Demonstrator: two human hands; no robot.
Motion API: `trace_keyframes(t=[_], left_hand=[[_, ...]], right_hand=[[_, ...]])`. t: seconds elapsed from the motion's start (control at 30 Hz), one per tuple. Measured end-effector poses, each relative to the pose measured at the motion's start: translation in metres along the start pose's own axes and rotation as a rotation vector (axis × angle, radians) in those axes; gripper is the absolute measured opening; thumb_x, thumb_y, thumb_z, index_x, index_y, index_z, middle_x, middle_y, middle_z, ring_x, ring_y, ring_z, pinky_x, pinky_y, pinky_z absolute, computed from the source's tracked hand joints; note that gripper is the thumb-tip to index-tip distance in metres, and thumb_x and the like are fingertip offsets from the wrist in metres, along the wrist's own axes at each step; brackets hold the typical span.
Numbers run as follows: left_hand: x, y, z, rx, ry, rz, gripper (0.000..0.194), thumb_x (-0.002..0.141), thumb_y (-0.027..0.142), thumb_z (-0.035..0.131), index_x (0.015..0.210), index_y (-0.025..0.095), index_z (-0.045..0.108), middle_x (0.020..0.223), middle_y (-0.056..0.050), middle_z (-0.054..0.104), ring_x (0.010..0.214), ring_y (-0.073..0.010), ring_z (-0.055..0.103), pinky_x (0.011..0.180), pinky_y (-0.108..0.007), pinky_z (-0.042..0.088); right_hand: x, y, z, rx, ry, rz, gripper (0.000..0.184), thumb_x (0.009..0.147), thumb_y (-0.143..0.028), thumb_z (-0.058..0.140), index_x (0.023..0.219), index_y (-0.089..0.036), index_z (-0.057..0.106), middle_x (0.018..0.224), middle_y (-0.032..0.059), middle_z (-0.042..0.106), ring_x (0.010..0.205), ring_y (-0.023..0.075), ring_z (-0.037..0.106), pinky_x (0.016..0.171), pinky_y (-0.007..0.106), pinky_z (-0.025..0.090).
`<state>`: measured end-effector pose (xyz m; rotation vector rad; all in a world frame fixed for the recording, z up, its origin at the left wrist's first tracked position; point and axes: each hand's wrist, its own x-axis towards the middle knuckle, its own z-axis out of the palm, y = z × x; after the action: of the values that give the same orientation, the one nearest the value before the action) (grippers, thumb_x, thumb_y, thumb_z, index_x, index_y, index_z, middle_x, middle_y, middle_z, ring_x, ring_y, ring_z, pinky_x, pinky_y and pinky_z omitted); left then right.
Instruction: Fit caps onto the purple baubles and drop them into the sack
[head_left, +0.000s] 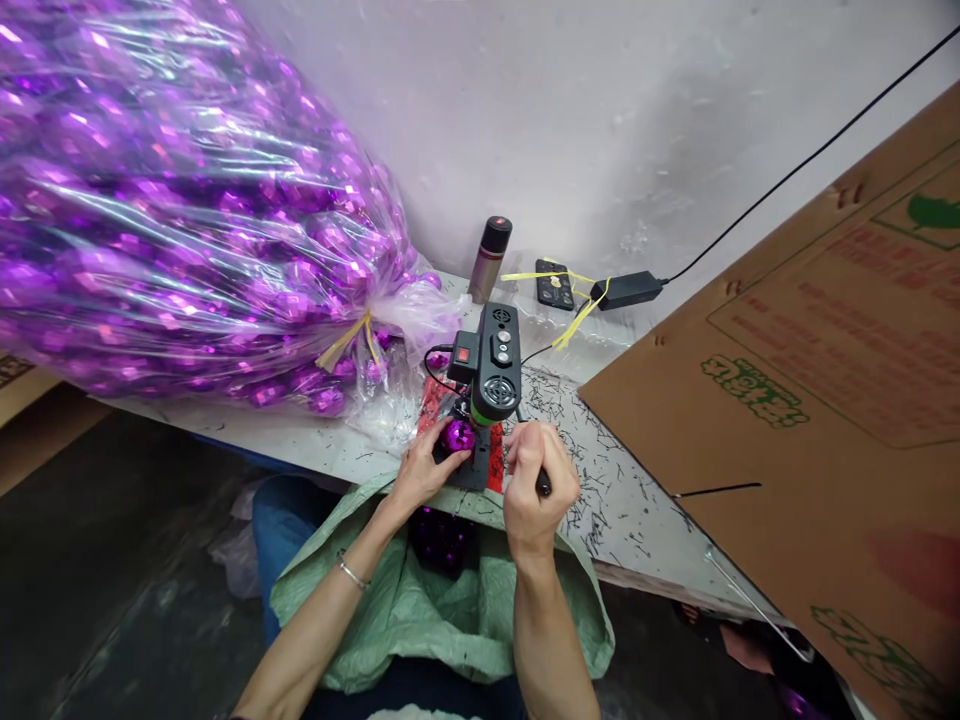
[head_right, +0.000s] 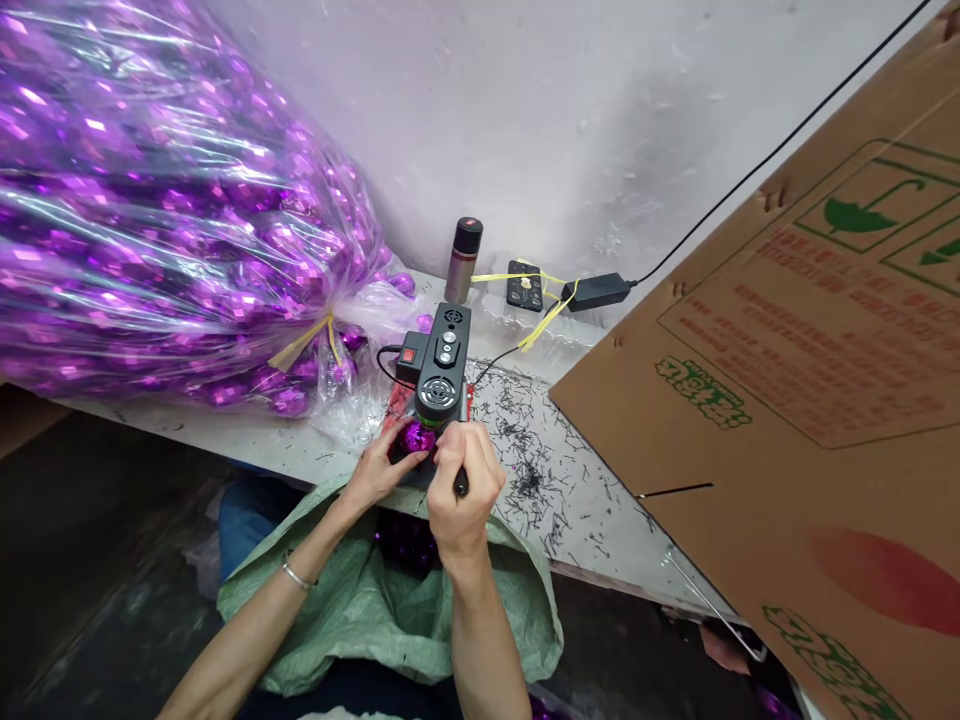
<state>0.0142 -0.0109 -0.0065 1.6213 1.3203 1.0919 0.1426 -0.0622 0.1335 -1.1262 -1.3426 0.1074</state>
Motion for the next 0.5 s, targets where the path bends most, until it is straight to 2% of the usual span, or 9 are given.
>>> trace_keyframes(t=[0.2, 0.33, 0.5], left_hand=[[-0.004, -0.014, 0.006, 0.133, 0.001, 0.193, 0.061, 0.089, 0.047, 0.074, 0.141, 0.021, 0.056, 0.136, -0.014, 0.069, 0.129, -0.0317, 0.064, 0.110, -0.050, 0.051], [-0.006, -0.012, 0.002, 0.188, -0.040, 0.343, 0.057, 0.093, 0.045, 0.070, 0.141, 0.019, 0.053, 0.135, -0.016, 0.068, 0.128, -0.0317, 0.065, 0.108, -0.050, 0.053], [0.002, -0.008, 0.001, 0.226, -0.094, 0.345, 0.056, 0.091, 0.043, 0.072, 0.139, 0.021, 0.054, 0.130, -0.015, 0.069, 0.124, -0.0316, 0.065, 0.107, -0.051, 0.052]], right_hand=[[-0.002, 0.001, -0.001, -0.005, -0.002, -0.034, 0.035, 0.101, -0.015, 0.044, 0.067, -0.022, 0.048, 0.067, -0.0027, 0.052, 0.067, 0.0116, 0.056, 0.064, 0.027, 0.044], [-0.004, 0.003, -0.001, -0.003, -0.003, -0.042, 0.035, 0.101, -0.013, 0.045, 0.067, -0.022, 0.048, 0.068, -0.0023, 0.053, 0.068, 0.0119, 0.056, 0.065, 0.028, 0.044], [-0.007, 0.004, -0.002, -0.014, -0.016, -0.034, 0.031, 0.100, -0.013, 0.045, 0.071, -0.021, 0.052, 0.070, -0.0013, 0.055, 0.068, 0.0124, 0.056, 0.061, 0.028, 0.043]])
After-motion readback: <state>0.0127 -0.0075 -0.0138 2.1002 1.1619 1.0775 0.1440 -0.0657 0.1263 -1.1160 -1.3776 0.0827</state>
